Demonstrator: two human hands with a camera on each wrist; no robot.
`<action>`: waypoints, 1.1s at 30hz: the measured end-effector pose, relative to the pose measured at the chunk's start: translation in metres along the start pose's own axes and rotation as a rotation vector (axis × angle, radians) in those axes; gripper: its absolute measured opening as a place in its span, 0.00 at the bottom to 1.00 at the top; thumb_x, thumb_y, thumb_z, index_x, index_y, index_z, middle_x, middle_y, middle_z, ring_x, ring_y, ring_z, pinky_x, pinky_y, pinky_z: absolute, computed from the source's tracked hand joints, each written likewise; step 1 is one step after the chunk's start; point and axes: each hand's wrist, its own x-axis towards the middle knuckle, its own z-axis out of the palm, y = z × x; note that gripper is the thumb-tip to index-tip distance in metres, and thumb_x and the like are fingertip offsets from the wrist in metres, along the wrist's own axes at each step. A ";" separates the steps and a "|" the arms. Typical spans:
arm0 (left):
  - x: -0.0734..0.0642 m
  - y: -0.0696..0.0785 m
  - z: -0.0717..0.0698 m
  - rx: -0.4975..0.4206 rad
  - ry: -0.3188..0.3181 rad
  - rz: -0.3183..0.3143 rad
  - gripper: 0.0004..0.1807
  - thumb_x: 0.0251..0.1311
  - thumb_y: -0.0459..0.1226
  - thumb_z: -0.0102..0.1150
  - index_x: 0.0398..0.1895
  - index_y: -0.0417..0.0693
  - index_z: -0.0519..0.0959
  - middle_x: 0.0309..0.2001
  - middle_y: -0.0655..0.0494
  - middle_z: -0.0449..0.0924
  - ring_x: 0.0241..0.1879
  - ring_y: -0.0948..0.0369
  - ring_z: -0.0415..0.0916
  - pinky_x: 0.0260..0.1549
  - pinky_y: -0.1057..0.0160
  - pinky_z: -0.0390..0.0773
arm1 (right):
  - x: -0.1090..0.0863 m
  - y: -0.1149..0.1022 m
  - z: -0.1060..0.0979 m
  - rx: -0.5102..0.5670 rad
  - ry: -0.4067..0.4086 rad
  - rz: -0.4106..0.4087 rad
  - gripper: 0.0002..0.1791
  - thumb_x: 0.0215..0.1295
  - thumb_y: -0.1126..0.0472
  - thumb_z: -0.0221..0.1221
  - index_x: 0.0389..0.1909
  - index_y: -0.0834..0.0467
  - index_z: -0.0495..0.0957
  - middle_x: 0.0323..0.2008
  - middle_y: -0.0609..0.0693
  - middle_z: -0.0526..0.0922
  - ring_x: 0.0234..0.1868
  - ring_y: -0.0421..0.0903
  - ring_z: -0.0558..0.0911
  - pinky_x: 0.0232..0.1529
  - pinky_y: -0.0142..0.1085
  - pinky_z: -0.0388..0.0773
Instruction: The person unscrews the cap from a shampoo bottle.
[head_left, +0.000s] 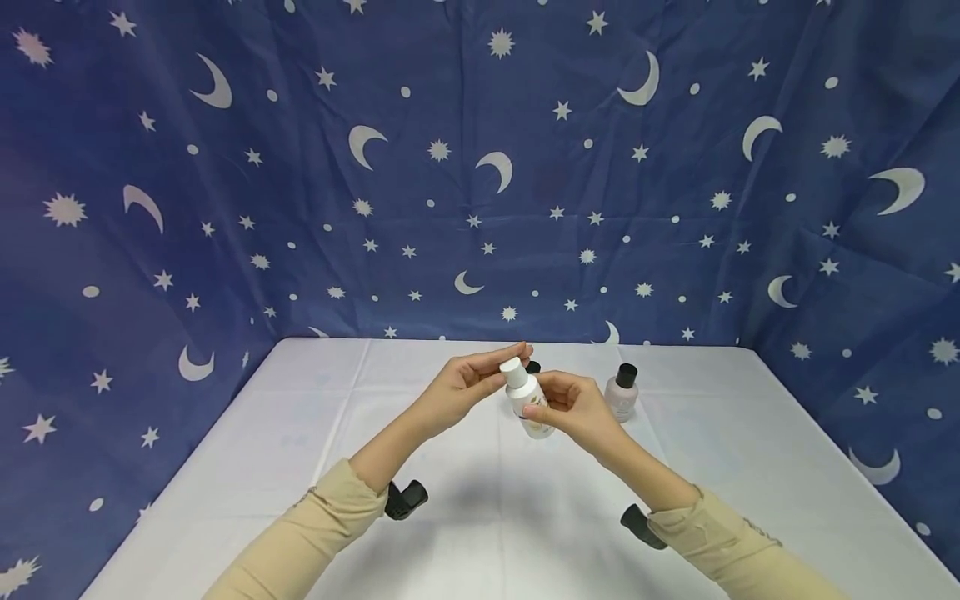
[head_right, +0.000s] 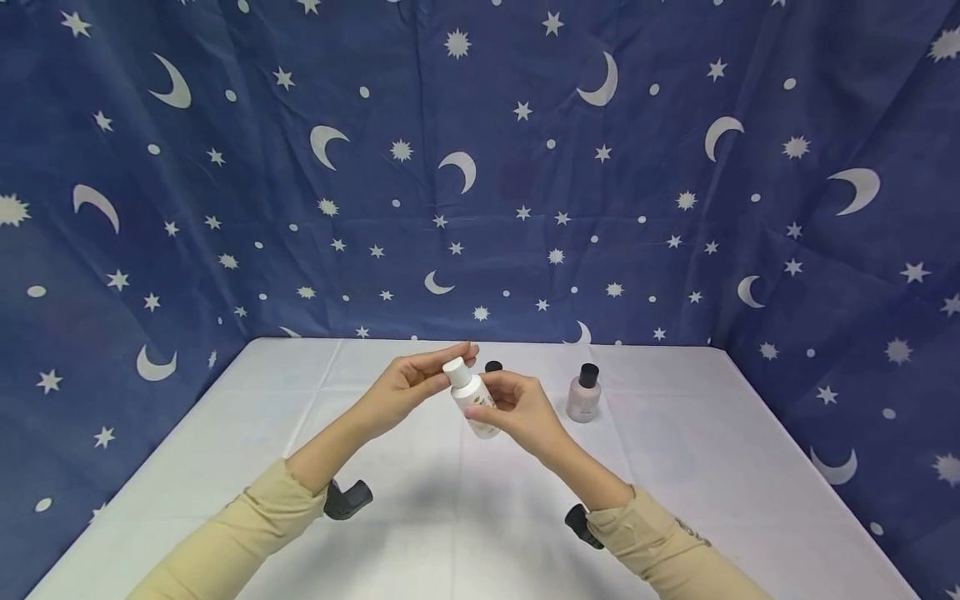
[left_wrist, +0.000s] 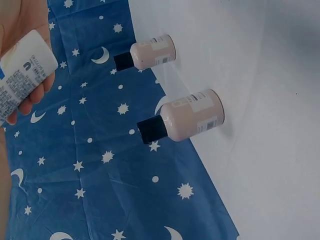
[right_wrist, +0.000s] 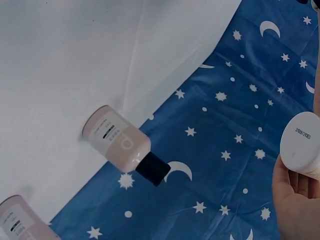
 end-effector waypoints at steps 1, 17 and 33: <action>0.001 0.000 0.001 0.008 0.024 -0.003 0.26 0.67 0.36 0.50 0.67 0.42 0.64 0.67 0.46 0.65 0.67 0.56 0.64 0.66 0.56 0.65 | 0.000 0.000 0.000 0.004 0.000 -0.003 0.24 0.57 0.64 0.65 0.52 0.71 0.74 0.49 0.67 0.80 0.42 0.40 0.83 0.46 0.31 0.81; -0.005 0.000 0.023 -0.070 0.418 -0.001 0.26 0.45 0.35 0.73 0.45 0.27 0.75 0.34 0.68 0.82 0.36 0.69 0.80 0.40 0.71 0.81 | -0.006 -0.002 0.005 0.061 -0.040 0.019 0.26 0.55 0.61 0.67 0.52 0.70 0.74 0.49 0.66 0.80 0.39 0.38 0.83 0.45 0.31 0.82; -0.003 -0.004 0.031 -0.030 0.421 -0.017 0.23 0.50 0.39 0.70 0.48 0.38 0.75 0.47 0.48 0.77 0.46 0.65 0.75 0.48 0.71 0.77 | -0.003 0.002 0.011 0.046 -0.061 0.022 0.26 0.56 0.60 0.66 0.53 0.69 0.74 0.49 0.65 0.80 0.40 0.35 0.83 0.44 0.29 0.81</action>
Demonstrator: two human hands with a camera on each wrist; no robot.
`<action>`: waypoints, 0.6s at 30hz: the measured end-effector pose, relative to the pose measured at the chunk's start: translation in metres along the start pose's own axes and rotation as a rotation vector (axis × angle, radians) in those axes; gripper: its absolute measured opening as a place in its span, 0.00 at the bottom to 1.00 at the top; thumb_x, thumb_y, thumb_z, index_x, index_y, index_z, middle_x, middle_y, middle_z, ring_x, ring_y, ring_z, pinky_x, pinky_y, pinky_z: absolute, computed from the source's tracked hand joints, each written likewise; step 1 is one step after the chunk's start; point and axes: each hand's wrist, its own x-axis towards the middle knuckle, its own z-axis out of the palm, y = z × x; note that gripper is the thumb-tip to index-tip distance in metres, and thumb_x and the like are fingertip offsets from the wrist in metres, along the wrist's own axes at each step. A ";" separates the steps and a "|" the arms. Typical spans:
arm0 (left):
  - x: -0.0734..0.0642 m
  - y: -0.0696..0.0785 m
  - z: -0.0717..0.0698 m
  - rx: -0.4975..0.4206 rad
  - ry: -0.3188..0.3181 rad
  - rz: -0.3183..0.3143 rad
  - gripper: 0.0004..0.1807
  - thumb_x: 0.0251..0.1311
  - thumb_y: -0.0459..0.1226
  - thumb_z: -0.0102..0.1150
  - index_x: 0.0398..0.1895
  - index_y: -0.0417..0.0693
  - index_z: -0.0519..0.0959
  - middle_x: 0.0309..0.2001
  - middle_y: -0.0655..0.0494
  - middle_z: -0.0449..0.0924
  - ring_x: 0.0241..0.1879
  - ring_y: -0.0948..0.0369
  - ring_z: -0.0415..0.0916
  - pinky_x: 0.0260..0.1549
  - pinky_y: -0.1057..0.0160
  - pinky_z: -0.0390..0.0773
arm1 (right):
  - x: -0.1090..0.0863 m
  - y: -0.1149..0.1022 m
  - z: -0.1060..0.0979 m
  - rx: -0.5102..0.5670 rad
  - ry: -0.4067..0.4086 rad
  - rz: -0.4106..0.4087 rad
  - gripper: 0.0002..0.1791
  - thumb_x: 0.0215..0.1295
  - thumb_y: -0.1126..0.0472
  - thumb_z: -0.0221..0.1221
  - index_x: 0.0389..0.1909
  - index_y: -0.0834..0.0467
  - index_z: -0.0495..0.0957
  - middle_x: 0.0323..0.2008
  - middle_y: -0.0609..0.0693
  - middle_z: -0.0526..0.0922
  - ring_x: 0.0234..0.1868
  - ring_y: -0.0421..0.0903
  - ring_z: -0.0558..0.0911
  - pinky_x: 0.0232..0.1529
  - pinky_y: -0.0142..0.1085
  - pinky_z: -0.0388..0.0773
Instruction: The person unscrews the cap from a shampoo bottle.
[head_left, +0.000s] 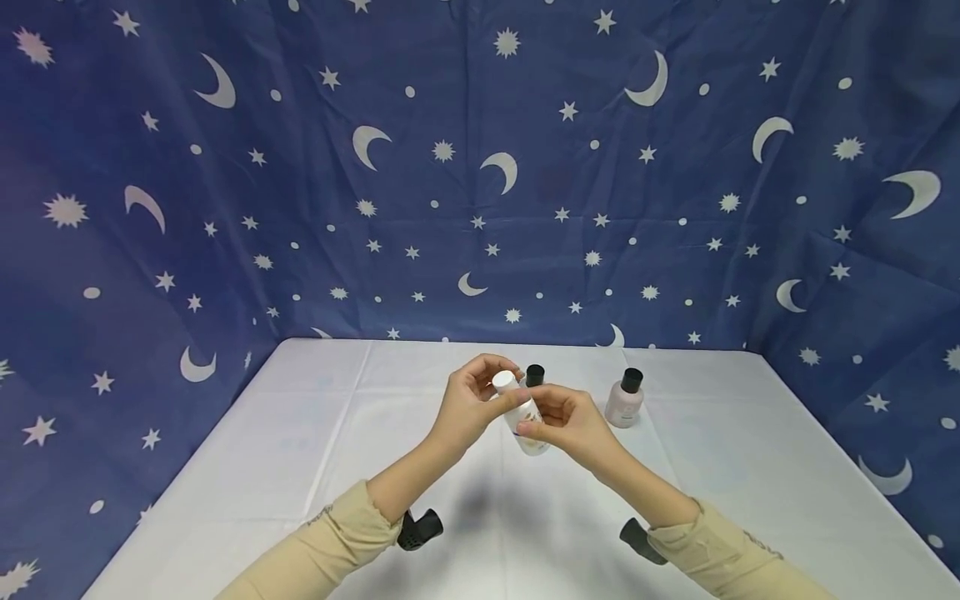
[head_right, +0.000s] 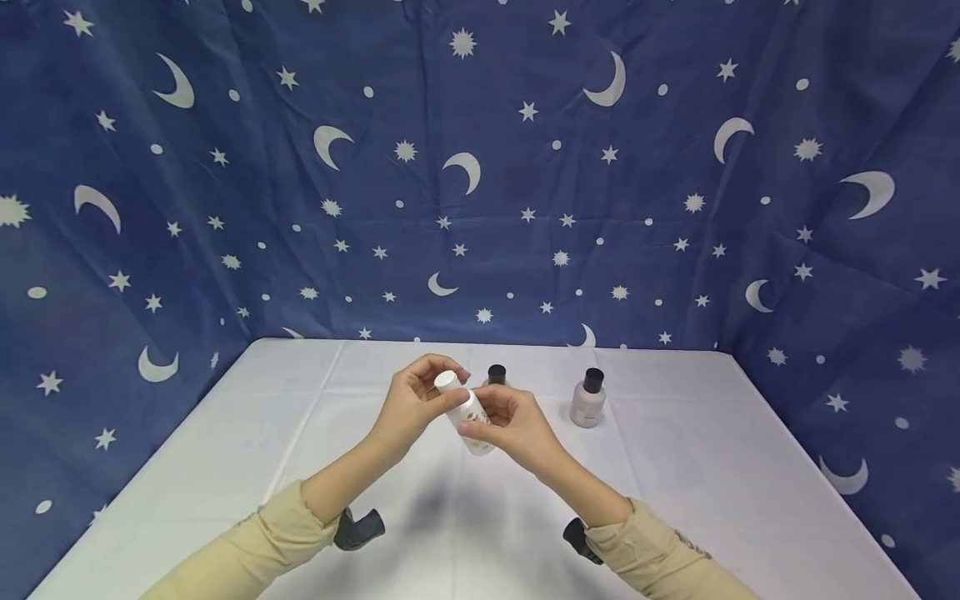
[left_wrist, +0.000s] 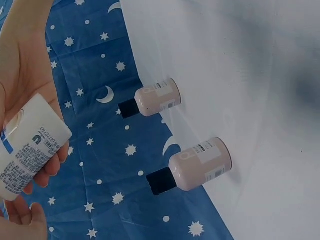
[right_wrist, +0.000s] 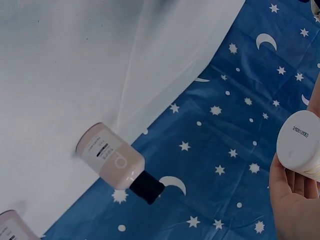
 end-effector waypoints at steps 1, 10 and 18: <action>0.000 0.000 -0.001 -0.010 -0.023 0.000 0.30 0.49 0.45 0.71 0.53 0.38 0.73 0.51 0.47 0.76 0.51 0.63 0.75 0.50 0.70 0.76 | 0.000 0.000 0.000 0.002 -0.002 -0.001 0.26 0.56 0.60 0.66 0.53 0.69 0.74 0.49 0.65 0.80 0.40 0.35 0.83 0.44 0.30 0.81; -0.004 0.006 -0.024 -0.028 -0.359 0.053 0.45 0.60 0.51 0.56 0.73 0.39 0.50 0.76 0.51 0.39 0.75 0.54 0.38 0.68 0.70 0.56 | -0.001 -0.001 0.000 0.002 0.006 0.006 0.27 0.56 0.60 0.67 0.53 0.69 0.74 0.50 0.66 0.79 0.43 0.38 0.83 0.47 0.32 0.81; -0.007 0.004 -0.031 0.026 -0.482 0.107 0.30 0.70 0.35 0.46 0.71 0.36 0.52 0.74 0.44 0.45 0.73 0.53 0.48 0.67 0.69 0.60 | -0.007 0.001 -0.001 0.013 0.016 0.011 0.26 0.56 0.61 0.66 0.53 0.71 0.73 0.50 0.67 0.79 0.42 0.36 0.82 0.47 0.30 0.80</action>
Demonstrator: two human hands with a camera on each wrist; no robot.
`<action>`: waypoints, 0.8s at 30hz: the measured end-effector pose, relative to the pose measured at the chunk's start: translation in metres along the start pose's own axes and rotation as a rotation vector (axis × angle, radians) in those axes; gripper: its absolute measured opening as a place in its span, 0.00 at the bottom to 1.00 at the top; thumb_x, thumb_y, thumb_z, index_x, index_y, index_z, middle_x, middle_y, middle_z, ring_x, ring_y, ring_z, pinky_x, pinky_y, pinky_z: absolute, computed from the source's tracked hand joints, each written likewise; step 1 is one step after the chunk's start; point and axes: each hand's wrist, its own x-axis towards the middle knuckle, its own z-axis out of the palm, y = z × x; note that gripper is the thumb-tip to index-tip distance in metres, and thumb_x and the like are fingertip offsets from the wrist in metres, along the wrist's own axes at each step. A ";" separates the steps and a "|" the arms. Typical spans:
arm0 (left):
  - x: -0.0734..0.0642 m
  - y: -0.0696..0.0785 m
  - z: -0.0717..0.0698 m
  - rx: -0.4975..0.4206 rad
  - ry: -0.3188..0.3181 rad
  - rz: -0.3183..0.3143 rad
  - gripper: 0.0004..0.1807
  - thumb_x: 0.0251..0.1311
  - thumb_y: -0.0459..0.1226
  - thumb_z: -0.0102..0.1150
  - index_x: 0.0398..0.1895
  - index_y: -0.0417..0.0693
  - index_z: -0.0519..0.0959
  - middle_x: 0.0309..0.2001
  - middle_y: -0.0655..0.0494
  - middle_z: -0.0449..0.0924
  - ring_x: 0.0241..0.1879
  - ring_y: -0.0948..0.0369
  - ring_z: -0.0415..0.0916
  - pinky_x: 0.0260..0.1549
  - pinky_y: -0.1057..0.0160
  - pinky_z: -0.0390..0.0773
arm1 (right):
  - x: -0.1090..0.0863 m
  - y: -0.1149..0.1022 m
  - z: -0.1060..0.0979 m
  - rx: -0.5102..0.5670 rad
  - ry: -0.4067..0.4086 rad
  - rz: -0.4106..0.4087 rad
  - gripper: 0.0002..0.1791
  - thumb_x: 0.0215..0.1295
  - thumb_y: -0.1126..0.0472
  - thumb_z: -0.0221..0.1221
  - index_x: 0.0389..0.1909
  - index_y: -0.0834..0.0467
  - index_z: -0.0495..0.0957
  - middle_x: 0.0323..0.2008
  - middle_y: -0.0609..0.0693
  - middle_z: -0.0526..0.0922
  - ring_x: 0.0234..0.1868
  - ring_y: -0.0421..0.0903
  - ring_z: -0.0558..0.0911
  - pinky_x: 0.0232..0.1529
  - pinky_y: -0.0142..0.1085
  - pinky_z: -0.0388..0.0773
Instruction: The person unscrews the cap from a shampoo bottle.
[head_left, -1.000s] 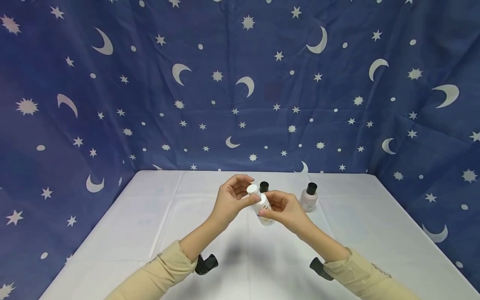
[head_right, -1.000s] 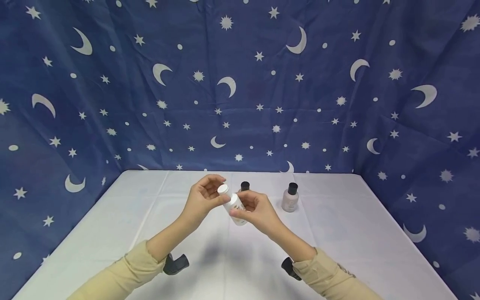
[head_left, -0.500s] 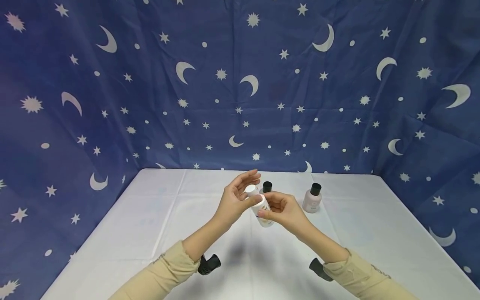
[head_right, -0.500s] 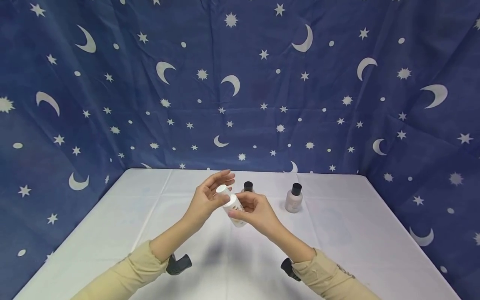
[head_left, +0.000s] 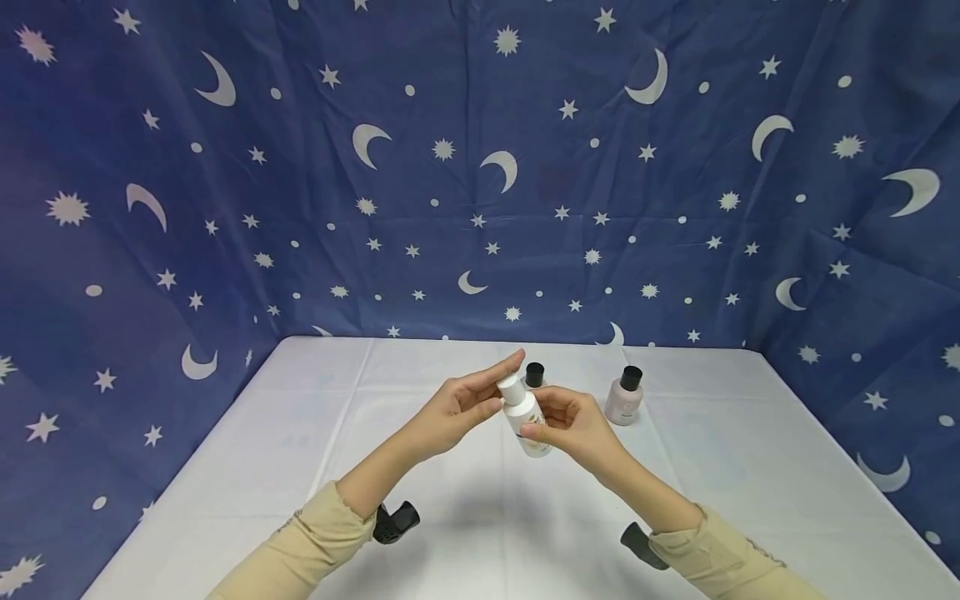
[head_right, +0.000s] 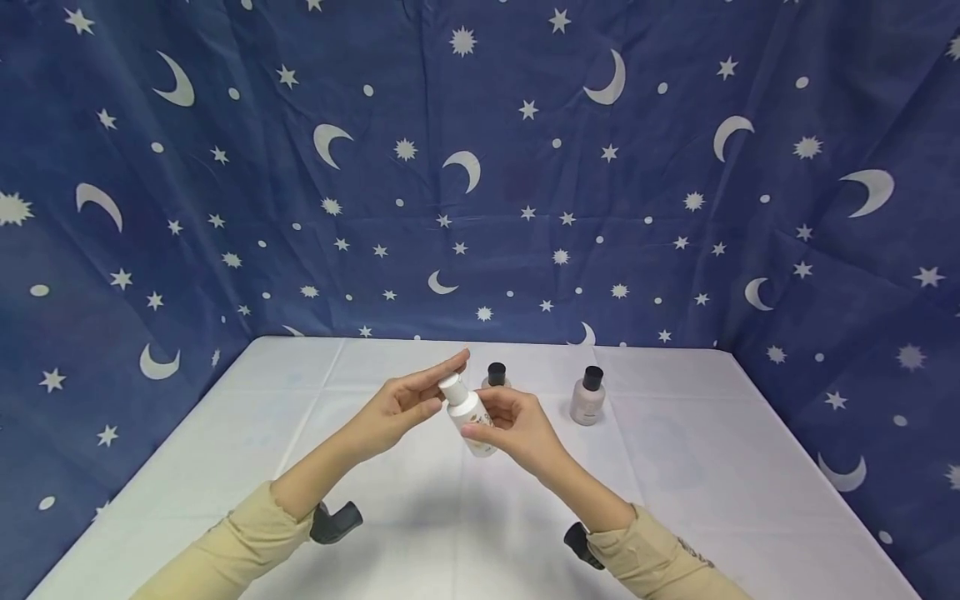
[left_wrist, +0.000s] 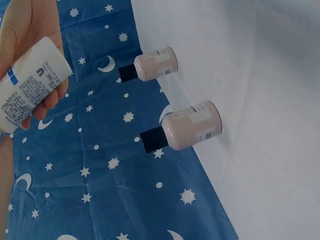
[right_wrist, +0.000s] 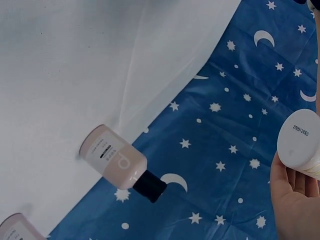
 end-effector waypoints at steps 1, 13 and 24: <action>0.000 0.001 0.001 0.002 0.006 0.002 0.29 0.70 0.35 0.45 0.71 0.36 0.54 0.74 0.44 0.49 0.72 0.52 0.51 0.67 0.68 0.62 | 0.000 0.000 0.000 0.002 -0.003 -0.005 0.26 0.56 0.61 0.66 0.53 0.71 0.73 0.50 0.67 0.79 0.42 0.36 0.82 0.47 0.30 0.80; 0.004 0.008 0.008 -0.029 0.238 -0.095 0.24 0.58 0.29 0.59 0.59 0.31 0.70 0.58 0.34 0.73 0.53 0.63 0.78 0.53 0.63 0.78 | -0.003 -0.005 0.001 -0.012 -0.009 -0.006 0.27 0.56 0.61 0.66 0.53 0.70 0.73 0.50 0.66 0.79 0.42 0.38 0.83 0.47 0.31 0.81; 0.009 0.014 0.013 0.097 0.342 -0.184 0.19 0.50 0.28 0.67 0.48 0.33 0.79 0.48 0.41 0.79 0.39 0.68 0.78 0.43 0.71 0.80 | -0.006 -0.005 0.002 0.008 -0.024 -0.032 0.27 0.55 0.62 0.67 0.53 0.71 0.73 0.49 0.68 0.79 0.40 0.36 0.83 0.44 0.29 0.81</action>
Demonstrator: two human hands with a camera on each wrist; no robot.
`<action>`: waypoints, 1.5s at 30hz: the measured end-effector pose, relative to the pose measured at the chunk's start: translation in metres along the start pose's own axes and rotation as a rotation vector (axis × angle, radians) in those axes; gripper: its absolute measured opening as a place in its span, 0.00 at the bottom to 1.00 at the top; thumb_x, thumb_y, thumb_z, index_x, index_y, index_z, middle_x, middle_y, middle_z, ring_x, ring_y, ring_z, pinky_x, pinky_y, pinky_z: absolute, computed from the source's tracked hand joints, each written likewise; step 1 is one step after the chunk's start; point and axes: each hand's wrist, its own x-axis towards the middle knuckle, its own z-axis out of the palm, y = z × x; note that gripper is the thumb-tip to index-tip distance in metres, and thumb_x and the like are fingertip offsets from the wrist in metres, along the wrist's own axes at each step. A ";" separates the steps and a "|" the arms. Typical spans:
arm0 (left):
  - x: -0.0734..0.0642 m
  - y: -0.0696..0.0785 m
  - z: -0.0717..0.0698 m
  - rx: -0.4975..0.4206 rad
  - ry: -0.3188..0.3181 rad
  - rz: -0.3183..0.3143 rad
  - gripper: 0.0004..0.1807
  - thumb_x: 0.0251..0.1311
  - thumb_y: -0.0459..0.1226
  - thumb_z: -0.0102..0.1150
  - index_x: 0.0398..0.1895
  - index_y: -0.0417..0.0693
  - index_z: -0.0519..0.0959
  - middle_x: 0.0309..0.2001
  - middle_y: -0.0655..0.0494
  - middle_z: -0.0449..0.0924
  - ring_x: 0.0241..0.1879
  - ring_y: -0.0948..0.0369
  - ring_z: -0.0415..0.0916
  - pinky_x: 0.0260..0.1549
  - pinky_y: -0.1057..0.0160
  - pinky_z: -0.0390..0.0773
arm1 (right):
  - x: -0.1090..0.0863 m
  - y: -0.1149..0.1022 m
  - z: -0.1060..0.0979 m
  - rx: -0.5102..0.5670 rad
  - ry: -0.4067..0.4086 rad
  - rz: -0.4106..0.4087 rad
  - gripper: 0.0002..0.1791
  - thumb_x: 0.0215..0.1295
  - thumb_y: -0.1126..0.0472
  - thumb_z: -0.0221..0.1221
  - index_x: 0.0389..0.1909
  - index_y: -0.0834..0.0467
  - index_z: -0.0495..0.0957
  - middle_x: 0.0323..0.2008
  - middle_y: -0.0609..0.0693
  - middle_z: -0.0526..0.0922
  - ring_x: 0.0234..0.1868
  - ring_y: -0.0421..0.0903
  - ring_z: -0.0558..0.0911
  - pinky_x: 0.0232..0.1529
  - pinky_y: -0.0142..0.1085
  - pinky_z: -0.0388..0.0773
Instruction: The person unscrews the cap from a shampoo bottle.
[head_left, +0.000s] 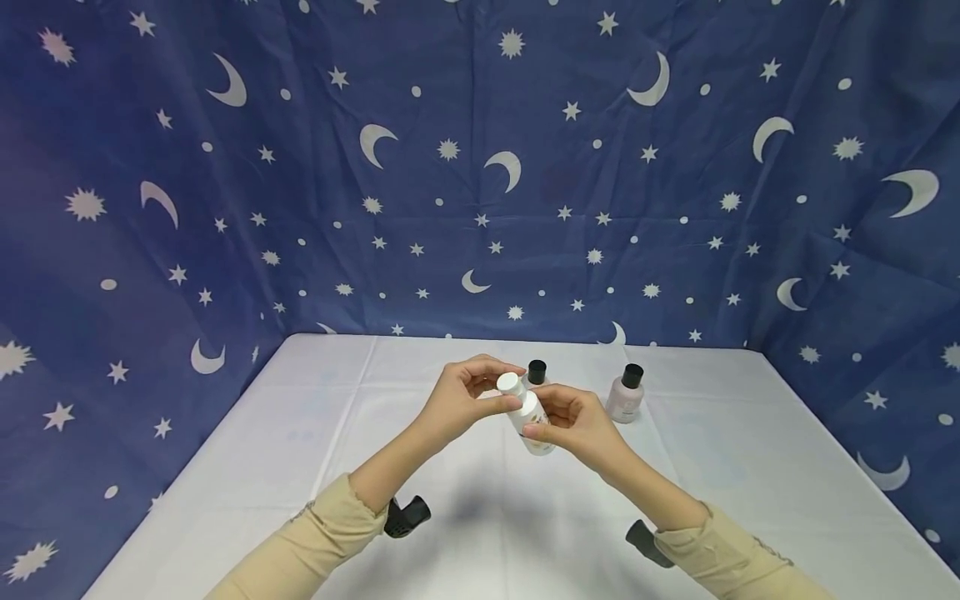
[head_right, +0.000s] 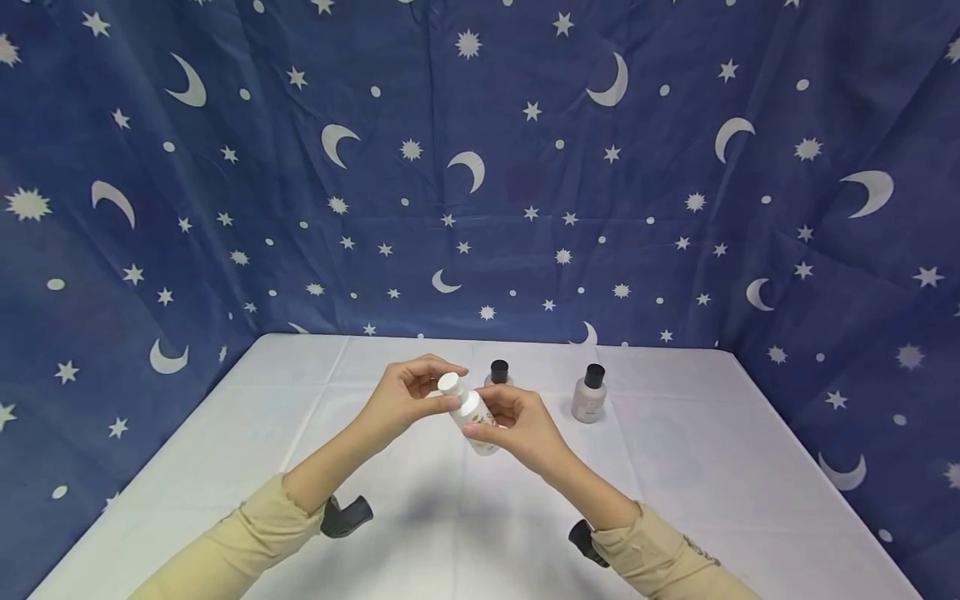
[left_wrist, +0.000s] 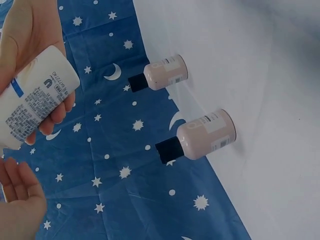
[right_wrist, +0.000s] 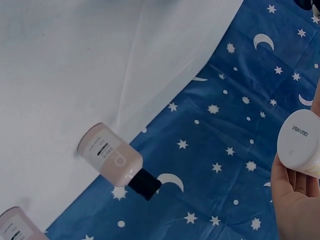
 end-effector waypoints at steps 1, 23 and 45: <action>0.000 0.000 0.000 0.011 0.013 -0.007 0.18 0.49 0.28 0.67 0.46 0.33 0.79 0.47 0.41 0.79 0.39 0.68 0.78 0.42 0.70 0.80 | 0.001 0.000 0.000 0.000 -0.003 -0.002 0.27 0.55 0.62 0.67 0.53 0.71 0.73 0.49 0.68 0.79 0.40 0.36 0.83 0.44 0.29 0.81; -0.005 -0.005 -0.023 -0.098 -0.161 0.074 0.41 0.57 0.49 0.59 0.70 0.40 0.58 0.69 0.42 0.60 0.70 0.50 0.58 0.65 0.67 0.64 | 0.008 -0.004 0.000 -0.042 -0.006 0.027 0.26 0.56 0.61 0.66 0.54 0.70 0.73 0.51 0.66 0.79 0.44 0.42 0.83 0.48 0.34 0.81; 0.005 -0.015 -0.016 -0.186 -0.117 0.085 0.35 0.53 0.40 0.66 0.61 0.30 0.67 0.48 0.64 0.79 0.48 0.69 0.77 0.50 0.68 0.79 | 0.011 0.000 0.001 -0.025 -0.004 0.042 0.27 0.56 0.60 0.66 0.54 0.69 0.73 0.50 0.65 0.80 0.43 0.41 0.83 0.47 0.34 0.81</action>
